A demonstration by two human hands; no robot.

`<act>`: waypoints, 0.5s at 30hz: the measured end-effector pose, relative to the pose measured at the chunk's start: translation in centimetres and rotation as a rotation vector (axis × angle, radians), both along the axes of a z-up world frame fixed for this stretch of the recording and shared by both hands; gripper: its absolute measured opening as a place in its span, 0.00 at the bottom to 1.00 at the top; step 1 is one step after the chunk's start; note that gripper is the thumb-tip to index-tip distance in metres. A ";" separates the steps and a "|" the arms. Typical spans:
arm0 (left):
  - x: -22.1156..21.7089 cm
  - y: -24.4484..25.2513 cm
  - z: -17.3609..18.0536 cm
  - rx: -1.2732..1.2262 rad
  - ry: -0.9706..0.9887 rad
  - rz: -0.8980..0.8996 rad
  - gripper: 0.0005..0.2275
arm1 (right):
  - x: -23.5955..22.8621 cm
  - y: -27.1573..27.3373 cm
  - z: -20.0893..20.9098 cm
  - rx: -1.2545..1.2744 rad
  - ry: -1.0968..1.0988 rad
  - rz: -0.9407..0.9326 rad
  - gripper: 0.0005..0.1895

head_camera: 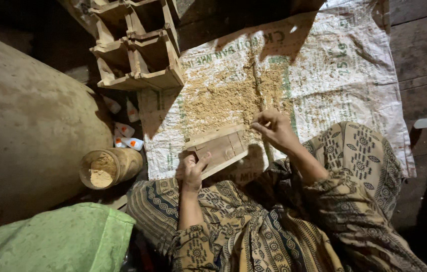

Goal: The person assembles a small wooden box, applying adhesive from a small bottle to the edges of the wooden pieces and pressing them together to form the structure.

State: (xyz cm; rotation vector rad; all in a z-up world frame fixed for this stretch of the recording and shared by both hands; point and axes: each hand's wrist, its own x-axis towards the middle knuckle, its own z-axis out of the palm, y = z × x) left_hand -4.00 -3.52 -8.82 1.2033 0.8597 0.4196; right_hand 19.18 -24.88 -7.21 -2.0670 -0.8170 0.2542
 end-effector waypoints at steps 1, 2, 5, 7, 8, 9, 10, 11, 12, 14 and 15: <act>0.2 -0.3 0.5 0.016 -0.009 -0.016 0.17 | -0.8 0.2 2.0 0.062 0.187 -0.004 0.07; 0.2 -0.5 1.0 0.034 -0.016 -0.031 0.17 | -1.8 0.6 4.0 0.124 0.376 -0.008 0.06; 0.3 -0.5 1.0 0.070 -0.037 -0.034 0.18 | -2.3 1.2 4.7 0.116 0.411 0.039 0.07; 0.1 -0.5 -0.2 0.075 -0.051 -0.045 0.18 | -2.4 1.4 4.1 0.110 0.421 0.036 0.07; 0.1 -0.6 -0.7 0.077 -0.070 -0.056 0.18 | -2.3 1.5 3.8 0.102 0.427 0.034 0.07; 0.2 -0.7 -0.1 0.077 -0.069 -0.055 0.18 | -2.6 1.8 4.1 0.102 0.428 0.034 0.07; 0.3 -0.9 0.5 0.104 -0.073 -0.048 0.19 | -3.0 2.0 4.3 0.100 0.454 0.000 0.09; 0.3 -1.1 1.0 0.132 -0.076 -0.040 0.21 | -3.3 2.1 4.5 0.099 0.479 -0.035 0.11; 0.3 -0.9 0.6 0.131 -0.074 -0.041 0.21 | -3.1 2.0 4.3 0.098 0.482 -0.036 0.11; 0.5 -0.6 -0.3 0.077 -0.051 -0.038 0.19 | -2.6 2.0 4.0 0.299 0.718 -0.049 0.18; 0.5 -0.6 0.2 0.078 -0.051 -0.039 0.19 | -2.7 2.1 4.2 0.300 0.718 -0.050 0.18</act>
